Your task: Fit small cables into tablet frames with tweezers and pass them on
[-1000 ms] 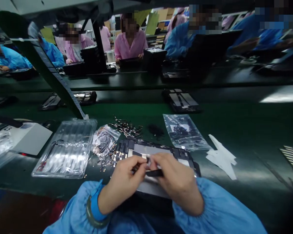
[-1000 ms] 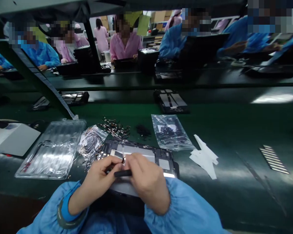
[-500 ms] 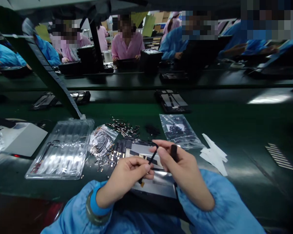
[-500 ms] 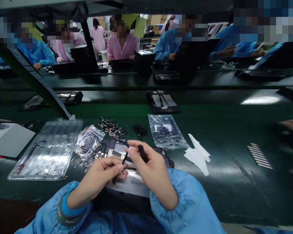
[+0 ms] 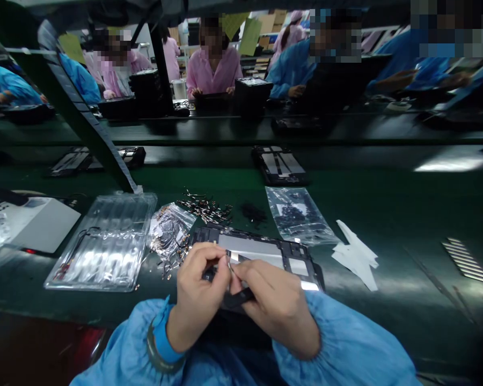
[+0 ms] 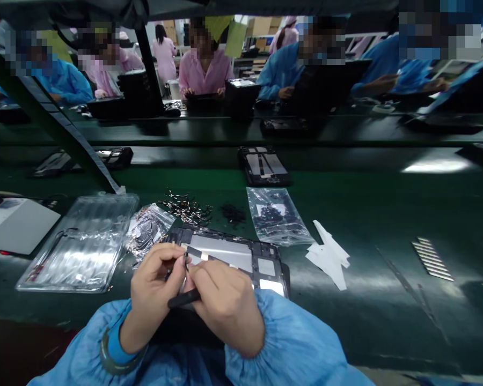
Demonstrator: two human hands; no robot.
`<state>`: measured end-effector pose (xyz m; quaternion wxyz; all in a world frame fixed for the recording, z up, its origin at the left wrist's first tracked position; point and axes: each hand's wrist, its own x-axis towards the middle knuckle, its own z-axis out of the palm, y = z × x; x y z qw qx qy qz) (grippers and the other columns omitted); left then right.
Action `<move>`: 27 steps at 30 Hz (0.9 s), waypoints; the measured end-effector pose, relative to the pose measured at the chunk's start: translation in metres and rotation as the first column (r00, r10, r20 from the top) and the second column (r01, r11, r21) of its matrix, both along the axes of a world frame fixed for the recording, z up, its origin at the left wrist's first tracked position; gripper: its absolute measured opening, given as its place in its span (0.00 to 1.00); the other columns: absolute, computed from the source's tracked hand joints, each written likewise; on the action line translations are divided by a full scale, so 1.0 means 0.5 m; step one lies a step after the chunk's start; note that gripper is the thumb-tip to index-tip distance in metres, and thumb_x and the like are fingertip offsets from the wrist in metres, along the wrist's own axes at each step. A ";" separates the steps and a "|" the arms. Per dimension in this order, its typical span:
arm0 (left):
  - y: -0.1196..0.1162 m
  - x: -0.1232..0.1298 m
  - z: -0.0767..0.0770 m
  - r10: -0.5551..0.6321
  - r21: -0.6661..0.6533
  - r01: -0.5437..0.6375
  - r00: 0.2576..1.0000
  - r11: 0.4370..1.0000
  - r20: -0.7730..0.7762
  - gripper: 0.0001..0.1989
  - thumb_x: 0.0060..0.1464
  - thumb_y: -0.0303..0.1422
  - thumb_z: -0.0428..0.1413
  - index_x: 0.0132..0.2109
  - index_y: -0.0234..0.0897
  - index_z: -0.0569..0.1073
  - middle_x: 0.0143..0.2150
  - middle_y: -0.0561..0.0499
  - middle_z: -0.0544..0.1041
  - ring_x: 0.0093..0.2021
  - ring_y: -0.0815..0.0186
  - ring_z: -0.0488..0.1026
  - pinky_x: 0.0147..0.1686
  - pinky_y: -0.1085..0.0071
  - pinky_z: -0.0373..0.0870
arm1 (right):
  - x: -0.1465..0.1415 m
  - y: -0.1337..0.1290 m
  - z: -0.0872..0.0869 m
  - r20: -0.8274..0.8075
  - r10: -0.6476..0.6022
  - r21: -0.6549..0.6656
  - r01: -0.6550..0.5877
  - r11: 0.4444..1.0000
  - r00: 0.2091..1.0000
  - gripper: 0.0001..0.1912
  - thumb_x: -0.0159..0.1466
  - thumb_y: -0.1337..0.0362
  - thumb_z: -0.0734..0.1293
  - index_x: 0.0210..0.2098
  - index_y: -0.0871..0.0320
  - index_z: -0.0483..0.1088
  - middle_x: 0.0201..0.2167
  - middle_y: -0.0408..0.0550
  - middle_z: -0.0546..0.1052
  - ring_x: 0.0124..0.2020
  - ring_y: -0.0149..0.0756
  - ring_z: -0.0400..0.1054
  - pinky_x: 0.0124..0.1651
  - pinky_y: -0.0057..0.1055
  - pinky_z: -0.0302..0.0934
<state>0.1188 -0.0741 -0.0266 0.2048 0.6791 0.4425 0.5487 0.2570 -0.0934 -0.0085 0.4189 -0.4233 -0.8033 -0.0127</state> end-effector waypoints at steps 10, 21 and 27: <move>-0.022 -0.031 0.014 -0.066 -0.181 0.082 0.993 0.980 0.097 0.03 0.54 0.25 0.55 0.34 0.36 0.73 0.34 0.51 0.73 0.35 0.71 0.74 0.33 0.79 0.73 | 0.016 0.004 -0.008 -0.147 -0.003 -0.111 -0.013 0.994 0.989 0.07 0.63 0.72 0.63 0.29 0.59 0.68 0.23 0.44 0.74 0.23 0.30 0.68 0.28 0.25 0.61; -0.012 -0.023 0.009 -0.051 -0.321 0.122 0.974 0.939 0.222 0.04 0.48 0.26 0.54 0.26 0.34 0.71 0.27 0.51 0.72 0.26 0.70 0.72 0.24 0.78 0.69 | -0.002 -0.010 -0.013 -0.231 0.082 -0.300 -0.151 0.942 0.970 0.11 0.64 0.69 0.61 0.25 0.59 0.68 0.21 0.44 0.74 0.21 0.29 0.67 0.24 0.25 0.60; -0.039 -0.207 0.002 0.426 -0.464 -0.323 0.895 0.825 0.133 0.06 0.47 0.35 0.58 0.30 0.37 0.73 0.30 0.52 0.75 0.27 0.67 0.73 0.29 0.72 0.70 | 0.116 0.019 0.029 -0.598 -0.441 -0.745 -0.263 0.612 0.669 0.18 0.57 0.49 0.68 0.23 0.57 0.72 0.06 0.36 0.59 0.08 0.25 0.52 0.22 0.31 0.66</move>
